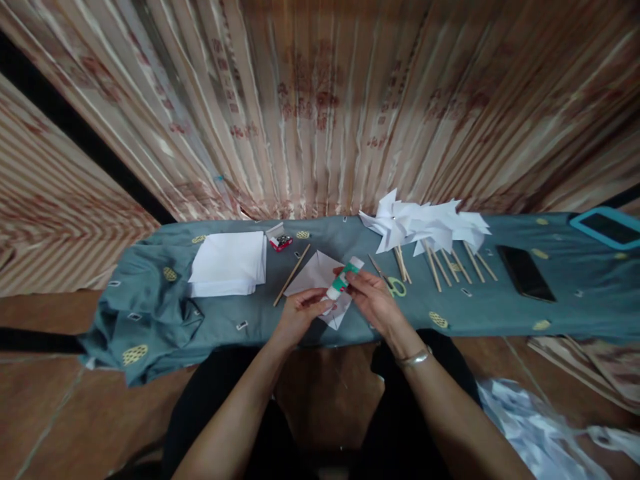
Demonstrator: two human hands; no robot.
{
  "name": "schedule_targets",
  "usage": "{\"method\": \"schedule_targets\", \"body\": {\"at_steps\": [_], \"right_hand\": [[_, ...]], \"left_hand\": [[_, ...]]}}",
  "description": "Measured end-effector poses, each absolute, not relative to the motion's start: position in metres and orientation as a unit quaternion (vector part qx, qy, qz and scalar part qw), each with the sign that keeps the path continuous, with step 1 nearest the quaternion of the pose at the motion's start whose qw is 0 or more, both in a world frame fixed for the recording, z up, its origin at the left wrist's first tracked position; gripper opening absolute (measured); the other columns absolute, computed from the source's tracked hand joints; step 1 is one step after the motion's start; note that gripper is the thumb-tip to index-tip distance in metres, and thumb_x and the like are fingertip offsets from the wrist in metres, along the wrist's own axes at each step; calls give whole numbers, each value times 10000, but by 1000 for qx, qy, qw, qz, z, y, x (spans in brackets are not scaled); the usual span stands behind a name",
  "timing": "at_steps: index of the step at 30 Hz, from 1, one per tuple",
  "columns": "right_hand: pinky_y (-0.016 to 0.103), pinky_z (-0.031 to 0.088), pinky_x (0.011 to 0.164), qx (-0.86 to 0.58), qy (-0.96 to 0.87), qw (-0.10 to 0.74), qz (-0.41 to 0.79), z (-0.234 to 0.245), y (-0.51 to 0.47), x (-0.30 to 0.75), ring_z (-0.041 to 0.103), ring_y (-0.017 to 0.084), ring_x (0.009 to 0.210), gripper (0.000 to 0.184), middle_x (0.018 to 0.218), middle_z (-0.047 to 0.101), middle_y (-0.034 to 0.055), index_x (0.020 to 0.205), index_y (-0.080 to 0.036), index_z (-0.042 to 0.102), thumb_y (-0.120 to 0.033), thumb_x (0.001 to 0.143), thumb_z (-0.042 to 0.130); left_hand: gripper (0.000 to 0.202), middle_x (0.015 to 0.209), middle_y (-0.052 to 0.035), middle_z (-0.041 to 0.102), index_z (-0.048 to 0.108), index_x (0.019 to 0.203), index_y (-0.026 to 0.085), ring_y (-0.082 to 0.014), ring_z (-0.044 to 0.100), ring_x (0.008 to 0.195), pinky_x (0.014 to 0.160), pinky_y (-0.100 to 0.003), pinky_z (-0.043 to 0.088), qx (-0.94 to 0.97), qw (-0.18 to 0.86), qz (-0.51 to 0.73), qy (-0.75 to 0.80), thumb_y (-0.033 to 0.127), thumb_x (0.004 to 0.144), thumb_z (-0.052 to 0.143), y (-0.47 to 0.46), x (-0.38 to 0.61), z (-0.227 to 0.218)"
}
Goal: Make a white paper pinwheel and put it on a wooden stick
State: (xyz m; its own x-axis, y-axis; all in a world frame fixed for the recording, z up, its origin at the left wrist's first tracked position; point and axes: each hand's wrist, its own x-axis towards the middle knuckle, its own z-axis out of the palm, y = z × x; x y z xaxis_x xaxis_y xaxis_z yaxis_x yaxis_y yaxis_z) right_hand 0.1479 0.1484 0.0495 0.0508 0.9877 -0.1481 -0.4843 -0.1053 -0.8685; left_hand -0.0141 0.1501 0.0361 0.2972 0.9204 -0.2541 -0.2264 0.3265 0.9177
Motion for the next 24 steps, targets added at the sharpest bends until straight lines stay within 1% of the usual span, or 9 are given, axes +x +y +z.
{"method": "schedule_targets", "body": {"at_steps": [3, 5, 9, 12, 14, 17, 19, 21, 24], "right_hand": [[203, 532, 647, -402, -248, 645, 601, 51, 159, 171, 639, 103, 684, 231, 842, 742, -10, 802, -215, 726, -350, 639, 817], [170, 535, 603, -387, -226, 668, 593, 50, 166, 187, 646, 86, 683, 211, 834, 737, -29, 814, -225, 702, -346, 672, 801], [177, 563, 644, -382, -211, 674, 596, 45, 173, 204, 674, 93, 740, 222, 815, 730, -43, 823, -238, 653, -372, 702, 782], [192, 576, 657, -401, -204, 655, 607, 41, 171, 203, 678, 102, 723, 249, 785, 730, -35, 813, -229, 651, -386, 685, 795], [189, 577, 653, -414, -215, 640, 611, 40, 169, 199, 678, 104, 705, 263, 782, 734, -20, 814, -215, 665, -388, 673, 804], [179, 574, 626, -431, -235, 611, 621, 41, 167, 194, 679, 110, 673, 289, 776, 740, 14, 814, -184, 688, -400, 664, 809], [185, 574, 616, -435, -246, 596, 629, 42, 168, 192, 684, 120, 666, 297, 771, 742, 30, 817, -176, 693, -410, 670, 802], [206, 582, 635, -434, -253, 586, 637, 40, 169, 190, 693, 133, 685, 283, 784, 745, 34, 823, -183, 689, -415, 693, 783], [225, 592, 663, -420, -247, 578, 655, 37, 170, 187, 704, 143, 720, 250, 796, 748, 24, 829, -201, 674, -411, 722, 758]], "left_hand": [[372, 821, -73, 757, 739, 862, 144, -178, 679, 708, 764, -324, 520, 403, 699, 408, 428, 345, 562, 826, 150, -8, 33], [386, 846, -92, 755, 732, 881, 133, -184, 681, 737, 771, -334, 524, 390, 703, 412, 428, 343, 571, 823, 151, -4, 31], [413, 888, -106, 743, 711, 931, 124, -206, 682, 804, 766, -354, 529, 356, 702, 438, 435, 345, 593, 800, 157, -3, 31], [368, 939, -103, 730, 708, 925, 127, -181, 664, 819, 752, -313, 514, 348, 673, 481, 441, 341, 629, 746, 166, -13, 31], [335, 951, -91, 721, 704, 915, 137, -158, 645, 794, 739, -287, 502, 360, 627, 518, 457, 338, 647, 709, 174, -26, 29], [334, 984, -78, 699, 685, 960, 161, -174, 638, 840, 777, -310, 500, 421, 524, 531, 516, 378, 709, 640, 190, -52, 25], [323, 998, -77, 679, 683, 978, 172, -203, 630, 885, 820, -348, 501, 516, 412, 490, 570, 371, 737, 599, 202, -70, 20], [321, 1046, -86, 646, 682, 1010, 179, -228, 613, 949, 891, -392, 487, 617, 294, 429, 591, 304, 735, 575, 214, -85, 14], [328, 1112, -97, 622, 674, 1024, 184, -262, 580, 1071, 974, -434, 462, 700, 210, 355, 582, 220, 726, 542, 225, -96, 6]]}}
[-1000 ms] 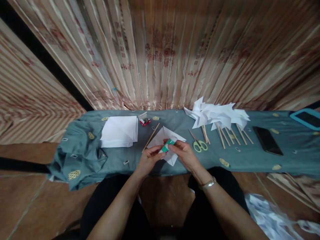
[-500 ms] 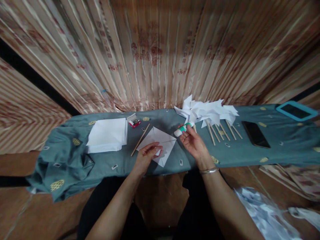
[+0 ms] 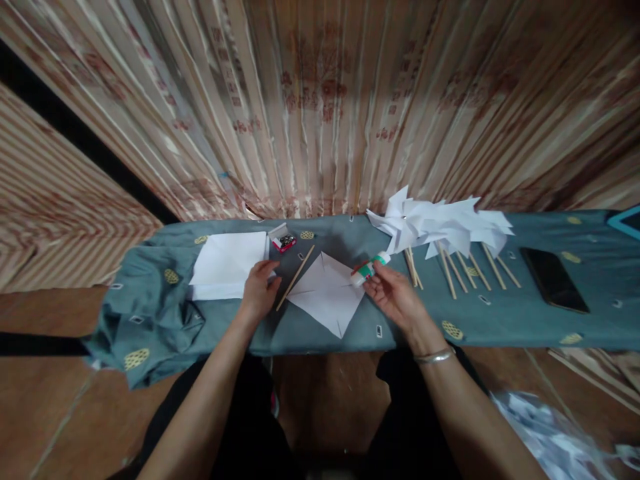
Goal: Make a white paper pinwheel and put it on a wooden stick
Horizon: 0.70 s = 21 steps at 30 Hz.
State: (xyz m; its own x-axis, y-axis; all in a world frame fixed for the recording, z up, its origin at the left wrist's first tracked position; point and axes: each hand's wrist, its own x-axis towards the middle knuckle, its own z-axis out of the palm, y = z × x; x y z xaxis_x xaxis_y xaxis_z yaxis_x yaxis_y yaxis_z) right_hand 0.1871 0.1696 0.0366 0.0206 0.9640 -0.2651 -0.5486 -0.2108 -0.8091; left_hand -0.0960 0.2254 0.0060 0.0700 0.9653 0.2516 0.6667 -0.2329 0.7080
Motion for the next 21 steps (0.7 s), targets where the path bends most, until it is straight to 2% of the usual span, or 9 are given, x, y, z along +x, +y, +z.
{"method": "schedule_targets", "body": {"at_steps": [3, 5, 7, 9, 12, 14, 18, 21], "right_hand": [[227, 597, 682, -408, -236, 572, 671, 33, 169, 184, 713, 150, 764, 224, 805, 752, 19, 822, -212, 663, -401, 734, 746], [241, 598, 728, -403, -228, 575, 675, 31, 168, 181, 714, 154, 812, 200, 846, 756, 21, 822, -216, 661, -391, 753, 730], [256, 596, 761, -397, -208, 585, 676, 30, 167, 178, 711, 152, 833, 163, 880, 755, 15, 834, -223, 663, -366, 774, 712], [252, 595, 766, -390, -186, 594, 679, 30, 165, 174, 707, 142, 831, 139, 899, 751, 5, 860, -226, 668, -344, 790, 693], [222, 582, 775, -382, -192, 587, 688, 29, 163, 167, 696, 119, 847, 165, 946, 741, -11, 906, -238, 668, -368, 804, 673], [227, 574, 791, -385, -226, 576, 685, 28, 162, 161, 686, 118, 876, 202, 989, 730, -21, 935, -259, 661, -410, 801, 669], [282, 561, 827, -403, -301, 556, 662, 30, 159, 150, 663, 153, 953, 259, 1091, 700, -5, 970, -276, 658, -466, 793, 653], [270, 565, 766, -402, -296, 549, 671, 32, 158, 147, 667, 157, 896, 258, 1067, 707, 10, 925, -257, 682, -436, 741, 708]], "left_hand": [[350, 1234, -101, 581, 645, 1082, 192, -279, 506, 1201, 1056, -472, 398, 734, 160, 351, 559, 196, 751, 532, 222, -89, 7], [354, 1263, -104, 566, 621, 1135, 198, -267, 492, 1217, 1073, -466, 378, 729, 162, 383, 543, 223, 792, 539, 211, -74, 14], [366, 1230, -93, 583, 610, 1152, 215, -246, 533, 1163, 1031, -436, 423, 715, 244, 403, 517, 266, 790, 598, 197, -55, 23], [394, 1123, -85, 625, 620, 1114, 205, -223, 605, 1004, 908, -395, 503, 682, 367, 418, 474, 297, 737, 680, 184, -33, 31], [509, 1050, -74, 649, 596, 1136, 198, -203, 613, 939, 827, -346, 519, 601, 507, 451, 423, 291, 662, 754, 171, -4, 35], [490, 1055, -74, 647, 599, 1095, 192, -191, 617, 909, 787, -325, 521, 526, 571, 480, 408, 299, 646, 761, 168, 9, 34], [431, 929, -42, 673, 620, 976, 174, -163, 628, 810, 766, -304, 510, 437, 627, 504, 403, 278, 590, 783, 172, 13, 31], [348, 845, -16, 670, 640, 916, 172, -141, 618, 757, 735, -272, 502, 433, 617, 517, 406, 218, 593, 763, 174, 3, 33]]}}
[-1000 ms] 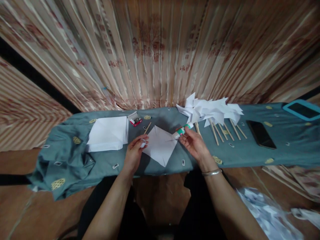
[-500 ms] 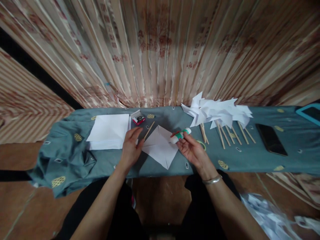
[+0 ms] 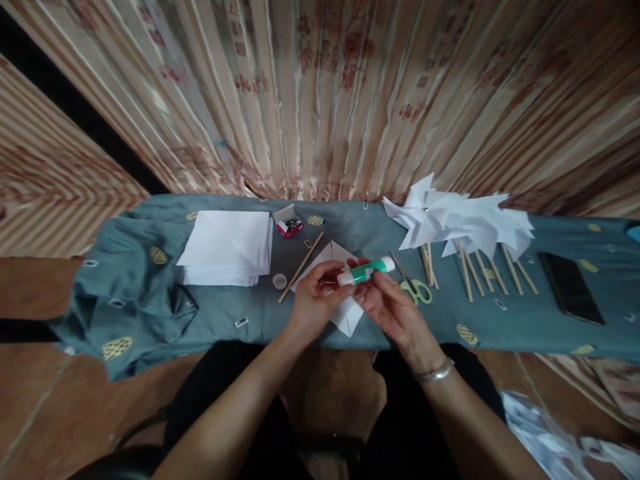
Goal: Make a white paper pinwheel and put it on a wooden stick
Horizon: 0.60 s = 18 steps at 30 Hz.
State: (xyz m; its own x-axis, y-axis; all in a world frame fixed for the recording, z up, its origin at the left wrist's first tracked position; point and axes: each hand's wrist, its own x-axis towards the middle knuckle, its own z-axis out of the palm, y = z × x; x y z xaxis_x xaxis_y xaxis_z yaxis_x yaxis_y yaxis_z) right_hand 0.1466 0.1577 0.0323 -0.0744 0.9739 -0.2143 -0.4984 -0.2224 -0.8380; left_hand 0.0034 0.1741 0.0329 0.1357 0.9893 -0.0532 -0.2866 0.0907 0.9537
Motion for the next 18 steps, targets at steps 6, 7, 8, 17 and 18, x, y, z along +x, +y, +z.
{"method": "schedule_targets", "body": {"at_steps": [6, 7, 8, 17, 18], "right_hand": [[145, 548, 641, -383, -221, 540, 716, 33, 154, 149, 673, 87, 684, 293, 774, 741, -13, 904, -212, 730, -304, 641, 821], [123, 543, 653, -377, -215, 539, 722, 33, 153, 149, 675, 73, 672, 301, 751, 741, -20, 908, -210, 734, -280, 632, 831], [114, 542, 673, -374, -211, 538, 726, 34, 153, 148, 680, 67, 673, 305, 751, 745, -23, 911, -212, 738, -262, 627, 837], [133, 531, 573, -400, -274, 497, 720, 37, 145, 137, 658, 70, 595, 280, 761, 756, 16, 875, -219, 760, -286, 618, 848], [132, 519, 552, -403, -281, 492, 718, 37, 145, 138, 642, 65, 574, 264, 747, 752, 20, 858, -210, 762, -297, 623, 845]], "left_hand": [[311, 846, 2, 678, 680, 876, 183, -123, 597, 752, 727, -250, 479, 419, 605, 545, 402, 171, 580, 775, 177, -17, 47], [327, 839, 8, 678, 684, 877, 186, -122, 597, 752, 736, -254, 476, 401, 617, 549, 396, 172, 568, 789, 178, -18, 47], [341, 824, 14, 677, 689, 878, 188, -121, 597, 748, 746, -260, 473, 379, 633, 551, 390, 175, 557, 802, 178, -17, 47], [207, 704, 9, 676, 719, 713, 170, -119, 578, 669, 704, -267, 453, 317, 692, 537, 363, 263, 567, 832, 174, -12, 43], [204, 696, 8, 673, 725, 714, 170, -120, 574, 664, 698, -267, 451, 324, 690, 534, 367, 269, 571, 831, 174, -13, 43]]}}
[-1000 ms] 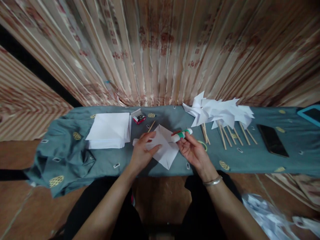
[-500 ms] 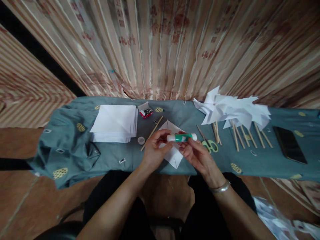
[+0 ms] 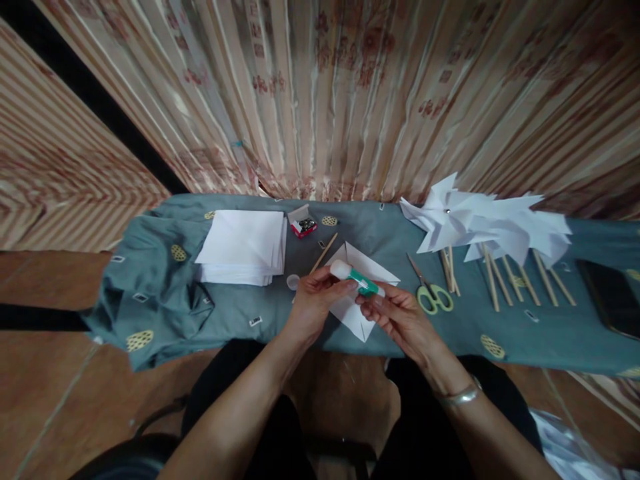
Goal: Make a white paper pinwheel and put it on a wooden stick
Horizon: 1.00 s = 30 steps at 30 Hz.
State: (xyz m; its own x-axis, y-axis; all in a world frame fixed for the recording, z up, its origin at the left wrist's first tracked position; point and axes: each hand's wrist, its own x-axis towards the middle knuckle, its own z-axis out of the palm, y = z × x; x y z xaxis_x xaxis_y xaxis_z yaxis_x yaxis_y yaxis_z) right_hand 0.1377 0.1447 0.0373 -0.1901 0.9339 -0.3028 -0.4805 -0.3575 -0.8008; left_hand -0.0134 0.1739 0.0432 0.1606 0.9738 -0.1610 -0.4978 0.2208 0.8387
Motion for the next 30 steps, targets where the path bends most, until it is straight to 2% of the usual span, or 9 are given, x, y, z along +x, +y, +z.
{"method": "schedule_targets", "body": {"at_steps": [6, 8, 11, 16, 23, 30], "right_hand": [[158, 483, 521, -412, -304, 490, 706, 39, 144, 140, 610, 68, 553, 238, 722, 741, 20, 811, -204, 763, -323, 621, 841], [166, 481, 531, -417, -306, 495, 699, 39, 144, 139, 613, 73, 562, 253, 729, 744, 22, 828, -216, 762, -325, 615, 844], [180, 482, 542, -433, -311, 498, 684, 38, 144, 138, 621, 84, 576, 293, 735, 750, 26, 872, -232, 757, -333, 612, 845], [200, 470, 534, -455, -338, 500, 655, 34, 145, 140, 618, 98, 580, 326, 747, 748, 30, 927, -223, 737, -343, 638, 827], [213, 487, 554, -471, -325, 486, 661, 34, 143, 143, 617, 102, 576, 302, 724, 739, 39, 856, -193, 740, -367, 626, 829], [195, 499, 571, -451, -342, 466, 680, 33, 142, 141, 617, 91, 587, 258, 731, 730, 40, 822, -185, 744, -392, 676, 794]], "left_hand": [[161, 686, 5, 683, 754, 689, 232, -145, 560, 666, 692, -287, 452, 345, 684, 519, 379, 319, 576, 830, 175, -15, 43], [199, 710, 10, 696, 764, 729, 247, -146, 566, 682, 722, -294, 454, 331, 690, 523, 376, 324, 562, 839, 175, -14, 43], [277, 753, 1, 707, 771, 805, 218, -142, 580, 720, 780, -300, 444, 304, 694, 532, 378, 311, 553, 842, 176, -14, 43], [261, 728, -2, 700, 770, 789, 187, -127, 573, 705, 780, -294, 432, 295, 689, 538, 386, 289, 557, 835, 178, -17, 46], [247, 757, -8, 709, 773, 769, 192, -131, 572, 727, 794, -298, 423, 296, 685, 541, 388, 296, 554, 836, 179, -21, 48], [274, 749, -6, 700, 778, 792, 195, -123, 554, 724, 801, -292, 407, 292, 696, 534, 380, 318, 555, 837, 178, -22, 49]]}}
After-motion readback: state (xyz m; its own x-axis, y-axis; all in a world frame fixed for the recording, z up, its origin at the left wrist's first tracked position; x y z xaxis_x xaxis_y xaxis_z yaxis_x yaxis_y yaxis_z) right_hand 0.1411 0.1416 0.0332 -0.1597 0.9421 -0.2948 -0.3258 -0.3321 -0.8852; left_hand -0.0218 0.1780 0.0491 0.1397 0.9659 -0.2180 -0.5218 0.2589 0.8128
